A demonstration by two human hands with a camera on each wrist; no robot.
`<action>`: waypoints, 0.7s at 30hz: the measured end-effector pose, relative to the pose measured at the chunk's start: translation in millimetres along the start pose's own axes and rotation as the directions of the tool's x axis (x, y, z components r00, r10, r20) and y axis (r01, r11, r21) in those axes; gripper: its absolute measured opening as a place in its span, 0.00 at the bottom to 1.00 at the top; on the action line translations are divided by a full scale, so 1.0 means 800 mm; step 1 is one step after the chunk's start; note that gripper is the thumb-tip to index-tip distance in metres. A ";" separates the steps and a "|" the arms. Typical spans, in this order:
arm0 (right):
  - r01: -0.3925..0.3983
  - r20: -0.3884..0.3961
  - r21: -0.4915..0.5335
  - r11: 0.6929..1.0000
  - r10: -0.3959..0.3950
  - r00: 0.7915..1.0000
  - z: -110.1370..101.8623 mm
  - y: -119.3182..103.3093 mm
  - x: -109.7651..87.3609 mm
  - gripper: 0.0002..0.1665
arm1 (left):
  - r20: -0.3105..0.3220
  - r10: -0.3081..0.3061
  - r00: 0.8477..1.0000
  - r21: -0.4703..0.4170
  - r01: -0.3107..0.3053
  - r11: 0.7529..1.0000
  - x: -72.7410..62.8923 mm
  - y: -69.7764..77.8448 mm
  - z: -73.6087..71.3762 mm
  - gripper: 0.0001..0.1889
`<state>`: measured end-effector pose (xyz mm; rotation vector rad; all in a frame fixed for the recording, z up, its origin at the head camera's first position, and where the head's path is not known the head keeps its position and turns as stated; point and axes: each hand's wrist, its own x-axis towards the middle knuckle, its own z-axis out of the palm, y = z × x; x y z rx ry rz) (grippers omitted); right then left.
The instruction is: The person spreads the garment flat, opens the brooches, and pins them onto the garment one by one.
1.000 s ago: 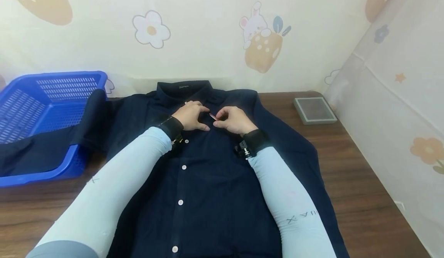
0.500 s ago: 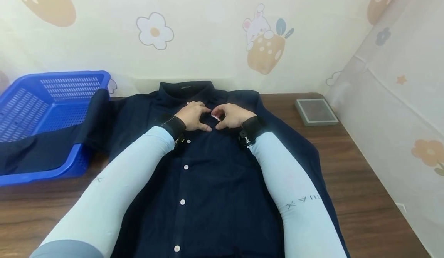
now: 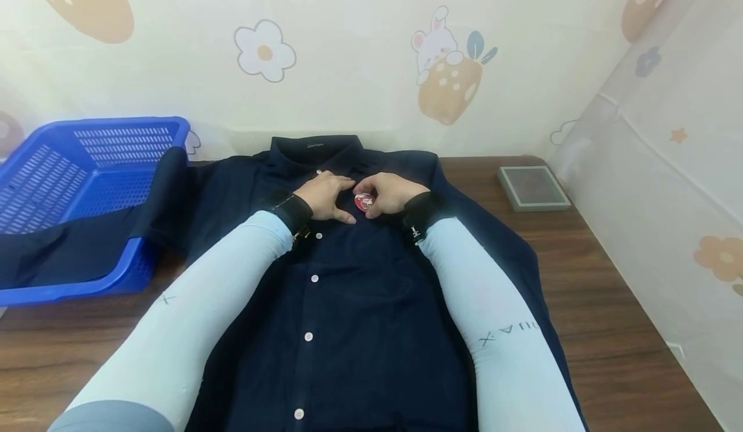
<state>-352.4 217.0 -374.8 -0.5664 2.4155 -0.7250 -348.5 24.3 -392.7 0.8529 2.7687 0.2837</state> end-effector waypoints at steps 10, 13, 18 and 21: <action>-0.050 -0.131 -0.267 0.963 0.015 0.991 0.007 -0.009 -0.002 0.34 | 0.042 0.002 0.999 0.037 -0.003 0.999 -0.003 0.003 0.000 0.47; -0.054 -0.172 -0.300 0.952 0.002 0.985 0.006 -0.007 -0.004 0.33 | 0.050 0.002 0.999 0.041 -0.004 0.999 -0.001 0.002 0.001 0.48; -0.011 -0.199 -0.249 0.968 -0.040 0.979 0.001 0.004 -0.008 0.34 | 0.058 0.004 0.998 0.049 -0.007 0.999 -0.001 0.002 0.001 0.48; -0.010 -0.203 -0.211 0.977 -0.033 0.979 0.001 0.014 -0.014 0.33 | 0.066 0.006 0.998 0.059 -0.010 0.998 -0.006 0.004 0.001 0.48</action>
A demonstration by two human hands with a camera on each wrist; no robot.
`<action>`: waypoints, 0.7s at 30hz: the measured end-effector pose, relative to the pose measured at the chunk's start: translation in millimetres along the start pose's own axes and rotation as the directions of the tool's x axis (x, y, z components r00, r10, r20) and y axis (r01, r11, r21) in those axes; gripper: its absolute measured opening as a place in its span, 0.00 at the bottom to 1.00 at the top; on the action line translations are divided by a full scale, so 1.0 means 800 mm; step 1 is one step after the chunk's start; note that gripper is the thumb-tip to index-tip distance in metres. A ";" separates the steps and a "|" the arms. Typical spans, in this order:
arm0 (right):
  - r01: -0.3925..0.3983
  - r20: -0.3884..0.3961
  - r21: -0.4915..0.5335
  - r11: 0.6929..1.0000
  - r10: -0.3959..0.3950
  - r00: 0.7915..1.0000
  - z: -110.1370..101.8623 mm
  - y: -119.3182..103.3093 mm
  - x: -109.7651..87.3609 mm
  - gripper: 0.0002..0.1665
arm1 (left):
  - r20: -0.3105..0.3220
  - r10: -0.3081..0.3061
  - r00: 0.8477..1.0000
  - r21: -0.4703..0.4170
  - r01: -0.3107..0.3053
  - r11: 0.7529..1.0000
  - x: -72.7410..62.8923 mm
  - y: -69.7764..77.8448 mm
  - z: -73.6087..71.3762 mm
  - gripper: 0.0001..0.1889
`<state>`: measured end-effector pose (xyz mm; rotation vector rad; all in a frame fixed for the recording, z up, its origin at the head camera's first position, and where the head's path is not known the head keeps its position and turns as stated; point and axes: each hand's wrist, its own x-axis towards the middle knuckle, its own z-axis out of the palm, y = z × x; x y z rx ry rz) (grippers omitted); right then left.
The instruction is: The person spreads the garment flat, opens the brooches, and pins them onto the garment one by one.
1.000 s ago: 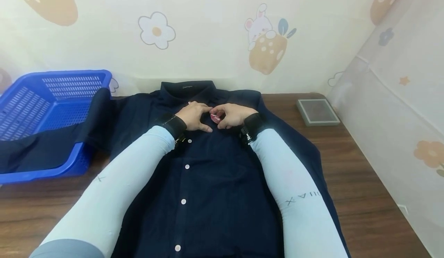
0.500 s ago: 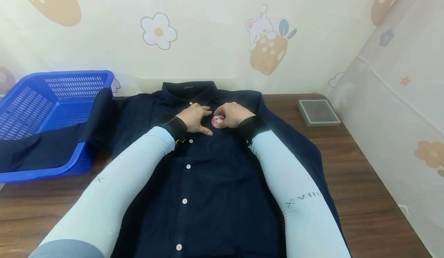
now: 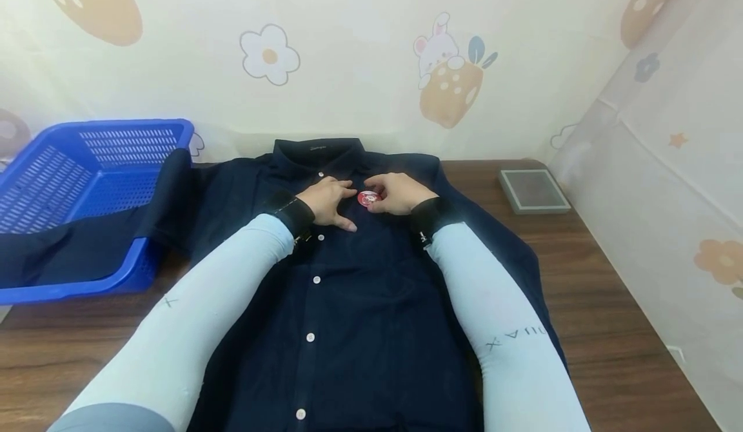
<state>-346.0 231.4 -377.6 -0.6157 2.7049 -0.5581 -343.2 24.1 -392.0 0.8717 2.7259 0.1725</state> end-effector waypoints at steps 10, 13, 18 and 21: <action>-0.139 0.154 -0.191 0.972 0.169 0.973 0.011 0.032 -0.038 0.51 | 0.053 -0.002 0.999 0.045 0.000 0.999 -0.018 0.012 0.001 0.61; -0.147 0.182 -0.179 0.973 0.180 0.967 0.010 0.042 -0.041 0.57 | 0.068 0.009 0.998 0.052 -0.013 0.999 -0.018 0.012 0.002 0.62; -0.157 0.176 -0.164 0.974 0.185 0.967 0.005 0.050 -0.045 0.62 | 0.103 -0.019 0.995 0.065 0.012 0.998 -0.018 0.010 0.004 0.65; -0.174 0.163 -0.177 0.969 0.204 0.965 0.003 0.054 -0.048 0.63 | 0.125 -0.049 0.991 0.062 0.041 0.997 -0.019 0.008 0.005 0.66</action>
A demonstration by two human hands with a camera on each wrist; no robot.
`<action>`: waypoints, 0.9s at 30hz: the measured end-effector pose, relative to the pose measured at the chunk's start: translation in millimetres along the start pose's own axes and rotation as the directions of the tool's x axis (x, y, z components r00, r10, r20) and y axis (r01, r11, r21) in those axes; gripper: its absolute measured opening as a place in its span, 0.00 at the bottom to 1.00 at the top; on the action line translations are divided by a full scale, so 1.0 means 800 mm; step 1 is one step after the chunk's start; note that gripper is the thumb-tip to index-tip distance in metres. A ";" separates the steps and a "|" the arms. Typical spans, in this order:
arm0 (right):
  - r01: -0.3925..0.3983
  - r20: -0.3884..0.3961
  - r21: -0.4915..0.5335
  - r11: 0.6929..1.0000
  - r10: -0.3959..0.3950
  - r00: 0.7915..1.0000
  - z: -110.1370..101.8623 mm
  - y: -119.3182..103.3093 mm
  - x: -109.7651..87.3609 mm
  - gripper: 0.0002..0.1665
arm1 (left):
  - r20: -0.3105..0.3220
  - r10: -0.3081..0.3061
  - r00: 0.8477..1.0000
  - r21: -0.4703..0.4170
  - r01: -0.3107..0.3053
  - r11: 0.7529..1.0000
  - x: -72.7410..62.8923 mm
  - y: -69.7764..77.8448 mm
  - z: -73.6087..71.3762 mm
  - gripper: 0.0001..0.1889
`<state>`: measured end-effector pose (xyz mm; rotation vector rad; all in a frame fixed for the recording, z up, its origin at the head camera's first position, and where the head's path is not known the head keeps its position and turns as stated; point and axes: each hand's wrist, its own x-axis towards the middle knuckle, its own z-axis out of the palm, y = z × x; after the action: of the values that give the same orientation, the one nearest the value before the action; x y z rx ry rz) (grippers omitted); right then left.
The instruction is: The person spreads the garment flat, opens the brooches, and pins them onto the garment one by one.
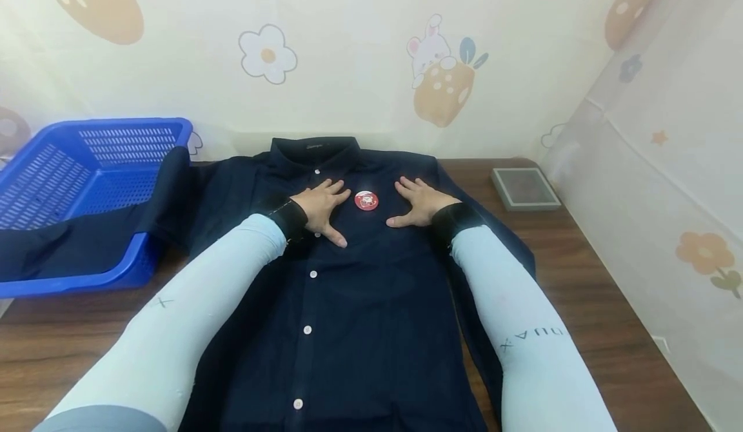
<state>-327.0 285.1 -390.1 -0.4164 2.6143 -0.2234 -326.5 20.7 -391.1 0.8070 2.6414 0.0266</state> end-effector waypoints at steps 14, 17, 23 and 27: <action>-0.013 -0.020 0.039 0.999 0.014 1.000 -0.001 0.013 0.001 0.69 | 0.003 -0.027 1.000 0.016 0.027 1.000 -0.013 -0.013 -0.001 0.70; -0.015 -0.021 0.056 0.998 0.016 1.000 0.002 0.016 0.003 0.70 | 0.003 -0.039 0.999 0.013 0.039 0.999 -0.016 -0.016 -0.002 0.70; -0.023 -0.013 0.071 0.997 0.024 1.000 0.005 0.017 0.009 0.71 | -0.017 -0.024 1.000 -0.053 0.023 0.998 -0.016 -0.027 0.005 0.65; 0.007 -0.030 0.117 0.993 -0.003 1.000 -0.005 0.016 0.010 0.68 | -0.067 -0.021 0.998 -0.102 0.014 0.995 -0.021 -0.038 0.001 0.58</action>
<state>-338.6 295.2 -393.4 -0.3814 2.6134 -0.3860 -329.5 -14.2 -389.8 0.7617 2.6855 0.1851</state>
